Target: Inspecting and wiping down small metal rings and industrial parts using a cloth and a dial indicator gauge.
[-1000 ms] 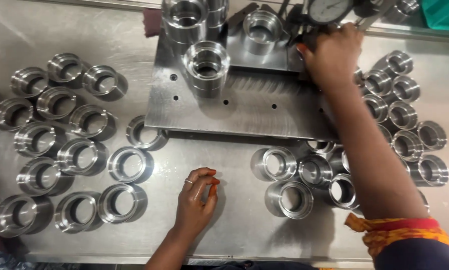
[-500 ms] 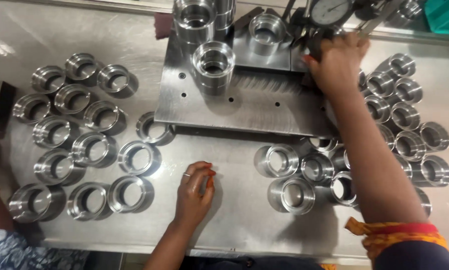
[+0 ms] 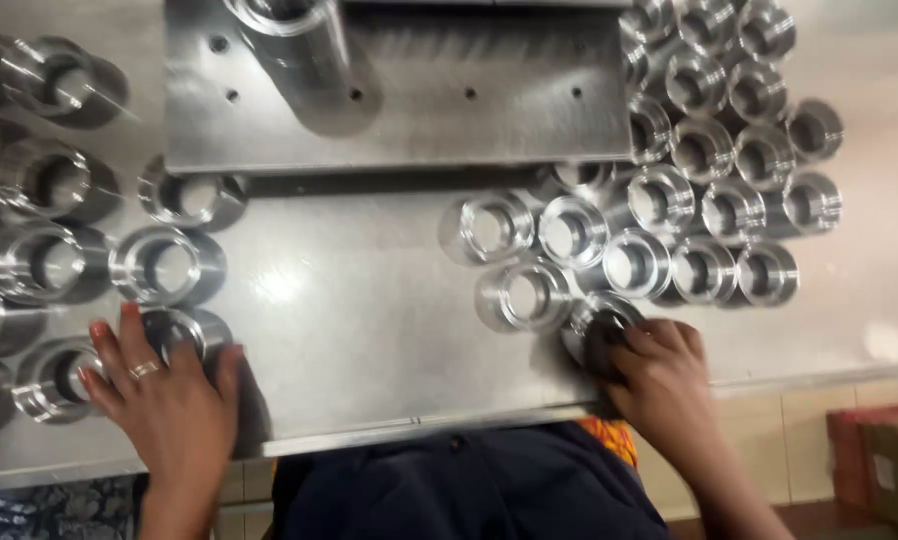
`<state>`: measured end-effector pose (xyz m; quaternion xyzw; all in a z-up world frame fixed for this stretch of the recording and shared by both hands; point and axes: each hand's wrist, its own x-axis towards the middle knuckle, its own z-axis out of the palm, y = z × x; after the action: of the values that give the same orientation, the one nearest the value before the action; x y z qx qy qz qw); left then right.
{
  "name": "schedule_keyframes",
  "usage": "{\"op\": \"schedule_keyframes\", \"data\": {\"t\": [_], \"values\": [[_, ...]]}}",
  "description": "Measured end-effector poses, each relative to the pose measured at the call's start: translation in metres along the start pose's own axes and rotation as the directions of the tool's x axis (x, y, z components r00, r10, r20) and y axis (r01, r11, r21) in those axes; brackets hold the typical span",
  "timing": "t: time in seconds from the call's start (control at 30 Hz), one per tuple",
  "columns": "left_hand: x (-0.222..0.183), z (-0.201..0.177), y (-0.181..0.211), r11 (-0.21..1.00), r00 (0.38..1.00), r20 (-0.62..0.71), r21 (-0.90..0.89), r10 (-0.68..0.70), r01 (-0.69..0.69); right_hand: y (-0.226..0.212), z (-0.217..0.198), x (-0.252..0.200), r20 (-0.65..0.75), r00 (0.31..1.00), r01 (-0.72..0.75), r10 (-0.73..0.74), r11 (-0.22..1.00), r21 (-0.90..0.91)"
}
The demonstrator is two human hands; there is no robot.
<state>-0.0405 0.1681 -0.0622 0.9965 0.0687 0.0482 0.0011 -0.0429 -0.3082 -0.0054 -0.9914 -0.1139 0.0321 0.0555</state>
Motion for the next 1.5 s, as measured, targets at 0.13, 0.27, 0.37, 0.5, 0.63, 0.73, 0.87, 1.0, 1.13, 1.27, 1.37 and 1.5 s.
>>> {"op": "schedule_keyframes", "data": {"t": [0.13,0.27,0.37,0.5,0.63,0.73,0.87,1.0,1.13,1.27,1.37,1.5], "values": [[0.011,-0.016,0.027,0.852,0.999,0.015,-0.522,0.043,-0.028,-0.013,0.025,-0.006,-0.196,0.978,-0.021,0.069,0.972,0.236],[-0.011,-0.033,0.101,-0.019,0.868,0.484,-0.872,0.108,0.489,-0.057,-0.021,0.008,-0.349,0.927,0.088,0.138,0.825,0.559],[-0.011,-0.085,0.164,0.018,0.949,0.073,-0.997,0.307,0.071,-0.094,-0.045,0.035,-0.464,0.745,0.605,-0.48,0.779,0.165],[-0.016,-0.104,0.186,0.14,0.861,-0.277,-0.92,0.427,-0.365,-0.115,-0.052,0.047,-0.528,0.818,0.504,-0.23,0.728,0.464],[-0.03,-0.092,0.182,0.109,0.813,-0.351,-0.888,0.464,-0.446,-0.103,-0.008,0.054,0.327,0.93,-0.334,-0.167,-0.017,0.942],[-0.012,-0.108,0.179,0.109,0.802,-0.295,-0.908,0.52,-0.405,-0.113,-0.048,0.047,-0.087,0.993,0.111,-0.077,0.395,0.912],[-0.02,-0.103,0.178,0.047,0.82,-0.28,-0.936,0.499,-0.348,-0.12,-0.063,0.055,-0.745,0.457,0.721,-0.486,0.693,-0.01],[-0.023,-0.092,0.176,-0.293,0.904,-0.203,-0.952,0.376,-0.092,-0.101,-0.005,0.039,-0.21,0.977,0.164,0.033,0.51,0.844],[-0.021,-0.083,0.174,-0.748,0.901,0.111,-0.52,0.42,0.412,-0.111,-0.039,0.042,-0.544,0.826,0.41,-0.149,0.82,0.398],[-0.021,-0.085,0.17,-0.8,0.875,0.11,-0.364,0.472,0.477,-0.113,-0.04,0.032,-0.501,0.741,0.611,-0.447,0.759,0.226],[-0.015,-0.083,0.166,-0.815,0.891,0.065,-0.379,0.45,0.44,-0.105,-0.027,0.027,-0.571,0.596,0.723,-0.565,0.686,0.076],[-0.006,-0.094,0.166,-0.785,0.894,0.134,-0.435,0.427,0.44,-0.092,-0.014,0.03,-0.546,0.819,0.494,-0.177,0.702,0.513]]}}
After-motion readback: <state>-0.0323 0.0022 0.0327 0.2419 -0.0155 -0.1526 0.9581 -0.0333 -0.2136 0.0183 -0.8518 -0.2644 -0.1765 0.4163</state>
